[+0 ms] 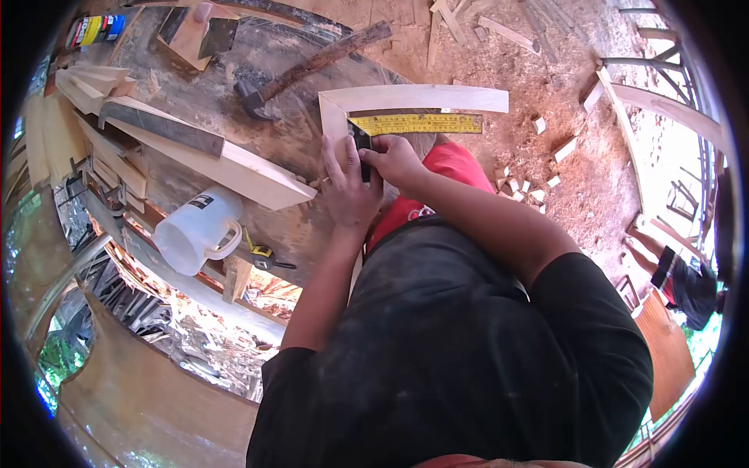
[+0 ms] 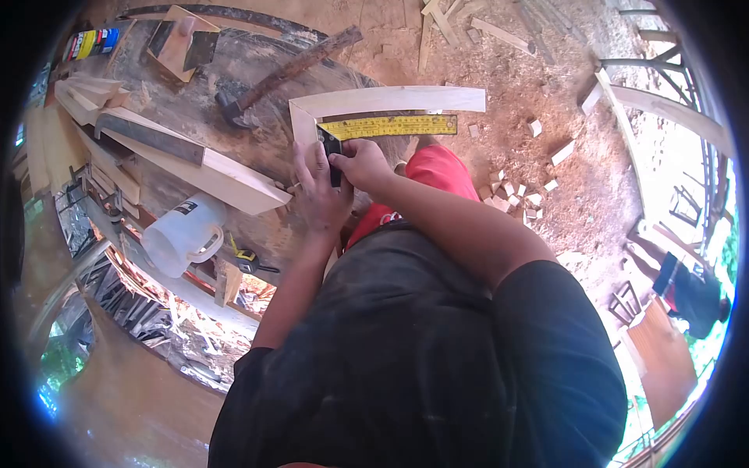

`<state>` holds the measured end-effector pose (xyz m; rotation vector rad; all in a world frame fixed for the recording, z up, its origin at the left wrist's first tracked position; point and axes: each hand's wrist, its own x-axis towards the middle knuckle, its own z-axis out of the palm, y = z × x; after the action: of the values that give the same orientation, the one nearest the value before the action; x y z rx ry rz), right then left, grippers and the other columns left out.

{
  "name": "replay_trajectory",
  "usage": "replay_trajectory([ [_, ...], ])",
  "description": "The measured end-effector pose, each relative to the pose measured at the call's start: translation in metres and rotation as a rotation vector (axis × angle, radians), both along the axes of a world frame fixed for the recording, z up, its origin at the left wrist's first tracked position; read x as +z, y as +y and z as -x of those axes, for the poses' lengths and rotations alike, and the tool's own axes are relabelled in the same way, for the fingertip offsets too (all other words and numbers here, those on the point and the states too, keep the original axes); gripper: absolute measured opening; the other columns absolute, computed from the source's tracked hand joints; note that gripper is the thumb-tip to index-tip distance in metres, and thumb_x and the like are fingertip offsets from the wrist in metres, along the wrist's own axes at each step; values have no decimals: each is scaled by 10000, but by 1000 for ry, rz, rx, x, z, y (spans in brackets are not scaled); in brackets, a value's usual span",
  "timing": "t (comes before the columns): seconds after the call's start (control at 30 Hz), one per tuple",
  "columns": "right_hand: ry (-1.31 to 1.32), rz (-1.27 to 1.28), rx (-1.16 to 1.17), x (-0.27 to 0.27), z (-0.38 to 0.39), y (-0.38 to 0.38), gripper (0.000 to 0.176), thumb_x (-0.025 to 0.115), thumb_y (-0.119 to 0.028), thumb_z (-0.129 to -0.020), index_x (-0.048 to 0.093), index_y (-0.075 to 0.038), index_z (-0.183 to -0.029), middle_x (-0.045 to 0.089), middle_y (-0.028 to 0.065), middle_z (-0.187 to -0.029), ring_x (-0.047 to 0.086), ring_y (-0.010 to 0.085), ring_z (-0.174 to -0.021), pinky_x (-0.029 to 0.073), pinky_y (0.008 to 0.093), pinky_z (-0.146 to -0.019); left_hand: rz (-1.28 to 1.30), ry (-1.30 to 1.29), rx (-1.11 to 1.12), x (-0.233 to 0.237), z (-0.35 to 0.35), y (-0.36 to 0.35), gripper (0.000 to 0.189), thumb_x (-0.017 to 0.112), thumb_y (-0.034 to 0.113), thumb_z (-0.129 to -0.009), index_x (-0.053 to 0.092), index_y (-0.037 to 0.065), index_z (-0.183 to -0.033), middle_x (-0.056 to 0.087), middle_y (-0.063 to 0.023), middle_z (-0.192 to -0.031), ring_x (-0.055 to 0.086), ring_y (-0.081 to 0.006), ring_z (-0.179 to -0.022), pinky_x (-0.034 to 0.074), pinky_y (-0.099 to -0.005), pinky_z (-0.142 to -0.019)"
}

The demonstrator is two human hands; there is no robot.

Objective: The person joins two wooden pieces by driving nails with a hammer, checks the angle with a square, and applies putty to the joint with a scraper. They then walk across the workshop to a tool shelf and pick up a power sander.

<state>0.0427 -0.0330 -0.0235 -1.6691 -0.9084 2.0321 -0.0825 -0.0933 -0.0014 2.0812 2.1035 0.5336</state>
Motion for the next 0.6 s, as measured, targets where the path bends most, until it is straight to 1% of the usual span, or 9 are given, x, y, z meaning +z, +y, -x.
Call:
replay_trajectory([
  [0.1, -6, -13, 40, -4, 1, 3, 216, 710, -173, -1001, 747, 14, -1103, 739, 47, -926, 658, 103, -826, 562, 307, -752, 24, 15, 15, 1, 0, 1, 615, 703, 343, -933, 557, 49, -1453, 382, -320, -1568, 491, -502, -1369, 475, -560, -1100],
  [0.2, 0, 10, 37, 4, 0, 7, 223, 715, -174, -998, 746, 19, -1106, 741, 49, -928, 660, 104, -824, 563, 309, -754, 37, 41, 16, 4, 0, 3, 609, 702, 358, -939, 565, 55, -1449, 392, -315, -1561, 492, -498, -1370, 483, -559, -1095],
  [0.3, -14, 14, -7, 10, 0, 8, 242, 747, -190, -953, 763, 20, -1070, 765, 106, -897, 712, 155, -789, 583, 342, -757, 26, 56, 8, 5, -1, 4, 606, 704, 368, -941, 570, 63, -1448, 394, -309, -1560, 493, -498, -1369, 496, -557, -1085],
  [0.33, -20, 4, 0, 8, 0, 8, 235, 753, -185, -947, 763, 22, -1056, 762, 100, -889, 711, 153, -786, 584, 340, -753, 20, 59, 5, 5, 0, 5, 605, 705, 371, -942, 572, 66, -1448, 394, -307, -1560, 493, -498, -1369, 501, -557, -1081],
  [0.43, 2, 31, 5, 12, 0, 9, 215, 727, -167, -988, 745, 25, -1082, 739, 49, -890, 659, 97, -770, 567, 302, -712, 29, 70, 10, 5, -1, 5, 611, 702, 372, -945, 564, 72, -1459, 393, -302, -1559, 499, -499, -1363, 511, -556, -1073],
  [0.6, -2, 21, 1, 12, 0, 13, 182, 717, -151, -991, 738, 26, -1027, 721, 43, -820, 658, 103, -676, 552, 299, -621, 48, 79, 16, 6, -1, 5, 624, 692, 387, -953, 547, 80, -1477, 393, -293, -1562, 510, -494, -1355, 515, -559, -1064],
])
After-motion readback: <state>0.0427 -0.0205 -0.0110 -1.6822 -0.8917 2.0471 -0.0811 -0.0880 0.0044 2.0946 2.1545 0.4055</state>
